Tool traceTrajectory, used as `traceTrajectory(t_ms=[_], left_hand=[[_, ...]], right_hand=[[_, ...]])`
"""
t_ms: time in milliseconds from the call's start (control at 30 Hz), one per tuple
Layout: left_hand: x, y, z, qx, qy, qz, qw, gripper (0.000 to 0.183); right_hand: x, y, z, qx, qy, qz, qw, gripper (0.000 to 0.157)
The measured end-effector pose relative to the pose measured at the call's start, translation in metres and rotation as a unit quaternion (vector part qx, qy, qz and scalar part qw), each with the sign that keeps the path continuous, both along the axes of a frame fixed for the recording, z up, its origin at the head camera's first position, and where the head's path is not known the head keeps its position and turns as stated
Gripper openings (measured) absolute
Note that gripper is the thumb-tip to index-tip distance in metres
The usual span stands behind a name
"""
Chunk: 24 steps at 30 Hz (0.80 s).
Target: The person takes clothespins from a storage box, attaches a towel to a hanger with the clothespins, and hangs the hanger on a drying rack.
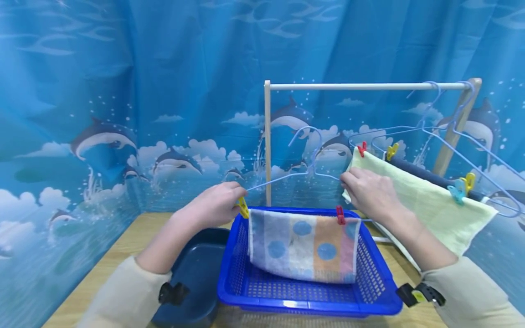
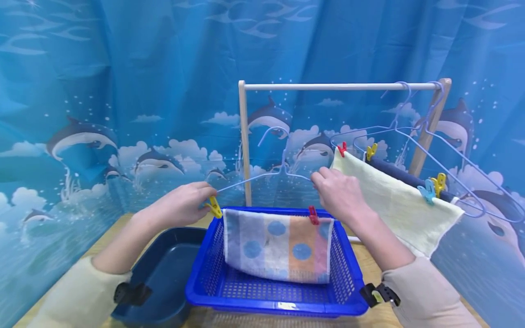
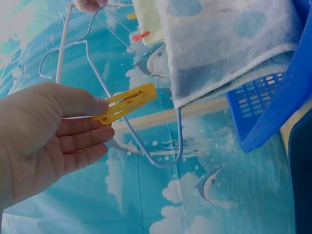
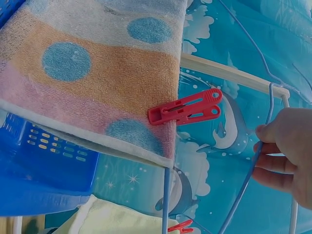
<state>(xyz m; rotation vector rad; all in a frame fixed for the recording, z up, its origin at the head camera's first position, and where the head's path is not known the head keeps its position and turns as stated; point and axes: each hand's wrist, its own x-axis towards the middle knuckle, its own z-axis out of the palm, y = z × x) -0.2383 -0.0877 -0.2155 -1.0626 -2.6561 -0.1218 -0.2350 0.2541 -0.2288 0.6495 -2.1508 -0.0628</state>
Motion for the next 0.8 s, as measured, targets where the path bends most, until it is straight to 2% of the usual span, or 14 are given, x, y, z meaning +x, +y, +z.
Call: traceTrajectory(t_ms=[133, 300, 433, 667, 800], left_hand=[[-0.001, 0.008, -0.002, -0.032, 0.056, -0.018, 0.9978, 0.023], [-0.003, 0.016, -0.003, -0.074, 0.117, -0.022, 0.9902, 0.012], [-0.003, 0.020, -0.002, -0.088, 0.140, -0.029, 0.9858, 0.008], [0.001, 0.026, -0.002, -0.141, 0.159, -0.024, 0.9769, 0.010], [0.001, 0.028, -0.005, -0.155, 0.167, -0.022, 0.9734, 0.011]], right_hand=[[0.000, 0.000, 0.000, -0.001, 0.002, 0.002, 1.000, 0.010], [0.001, 0.001, 0.000, 0.001, 0.002, 0.002, 1.000, 0.010], [0.001, 0.000, 0.001, 0.002, 0.000, 0.002, 1.000, 0.010], [0.001, -0.001, 0.002, 0.002, -0.010, -0.003, 1.000, 0.006], [0.001, -0.002, 0.001, 0.001, -0.011, 0.000, 1.000, 0.006]])
